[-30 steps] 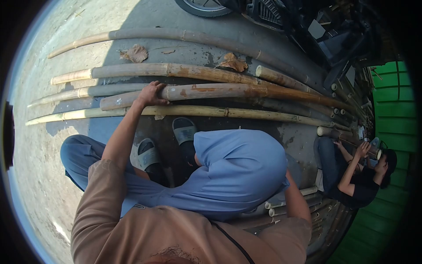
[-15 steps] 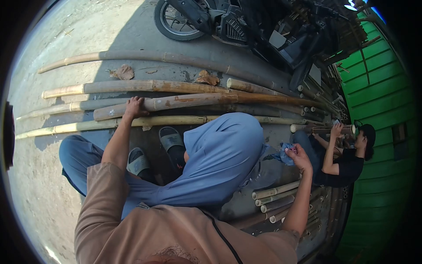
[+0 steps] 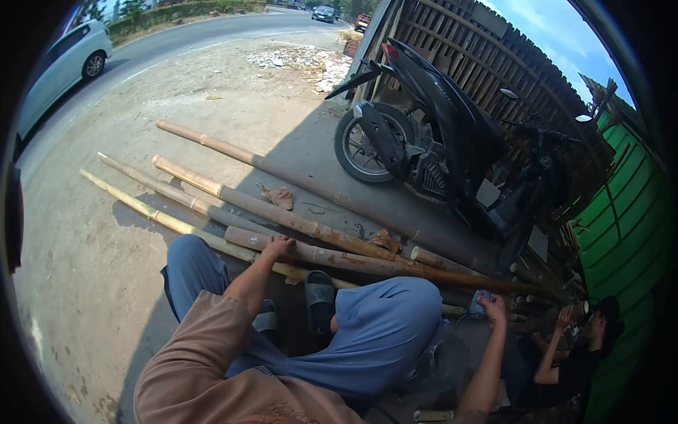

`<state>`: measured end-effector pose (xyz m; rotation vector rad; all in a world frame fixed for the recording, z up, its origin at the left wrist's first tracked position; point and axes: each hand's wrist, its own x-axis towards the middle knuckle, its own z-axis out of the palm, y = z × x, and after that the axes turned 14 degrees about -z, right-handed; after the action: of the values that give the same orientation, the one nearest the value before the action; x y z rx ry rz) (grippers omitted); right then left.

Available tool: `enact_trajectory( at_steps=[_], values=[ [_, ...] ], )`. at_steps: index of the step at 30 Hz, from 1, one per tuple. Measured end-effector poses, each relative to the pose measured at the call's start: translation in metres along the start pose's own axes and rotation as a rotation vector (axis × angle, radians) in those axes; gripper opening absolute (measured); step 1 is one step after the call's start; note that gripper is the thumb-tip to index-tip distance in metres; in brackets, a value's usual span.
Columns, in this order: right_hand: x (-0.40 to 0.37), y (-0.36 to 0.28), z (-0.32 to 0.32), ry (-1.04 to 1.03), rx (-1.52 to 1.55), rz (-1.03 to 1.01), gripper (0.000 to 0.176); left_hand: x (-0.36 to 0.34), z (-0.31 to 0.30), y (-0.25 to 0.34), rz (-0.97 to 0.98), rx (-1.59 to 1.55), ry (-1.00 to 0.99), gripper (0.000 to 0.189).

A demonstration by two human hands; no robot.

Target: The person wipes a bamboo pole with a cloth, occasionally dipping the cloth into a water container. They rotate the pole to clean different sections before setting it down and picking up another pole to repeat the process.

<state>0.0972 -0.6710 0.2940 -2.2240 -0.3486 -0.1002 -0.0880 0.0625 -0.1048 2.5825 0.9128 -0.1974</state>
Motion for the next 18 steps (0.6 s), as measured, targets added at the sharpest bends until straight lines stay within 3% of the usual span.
enact_trajectory(
  at_steps=[1,2,4,6,8,9,10,12,15,18],
  values=[
    [0.005,-0.003,0.020,0.020,-0.028,0.029,0.038,-0.044,-0.040,0.009,0.033,0.044,-0.048,0.101],
    [0.016,-0.017,0.040,0.017,-0.011,0.040,0.034,-0.054,-0.046,0.004,0.042,0.050,-0.025,0.103],
    [0.064,0.014,0.072,-0.029,-0.169,-0.033,0.037,-0.062,-0.049,0.005,0.076,0.047,-0.006,0.109],
    [0.078,-0.022,0.109,-0.008,-0.241,-0.012,0.038,-0.058,-0.047,-0.002,0.112,0.049,-0.005,0.111],
    [0.136,0.048,0.153,0.154,-0.243,-0.083,0.045,-0.060,-0.050,-0.002,0.131,0.064,0.013,0.111],
    [0.114,-0.001,0.169,0.251,-0.281,-0.020,0.048,-0.063,-0.052,0.002,0.124,0.061,0.032,0.110],
    [0.127,0.018,0.189,0.330,-0.315,-0.046,0.062,-0.070,-0.054,0.009,0.135,0.076,0.054,0.109],
    [0.134,0.036,0.222,0.510,-0.087,0.011,0.065,-0.082,-0.061,0.016,0.150,0.111,0.109,0.111],
    [0.146,0.087,0.243,0.689,-0.188,0.102,0.061,-0.086,-0.073,0.029,0.145,0.161,0.107,0.114],
    [0.137,0.126,0.236,0.721,0.107,0.288,0.053,-0.078,-0.070,0.034,0.206,0.229,0.150,0.113]
  ],
)
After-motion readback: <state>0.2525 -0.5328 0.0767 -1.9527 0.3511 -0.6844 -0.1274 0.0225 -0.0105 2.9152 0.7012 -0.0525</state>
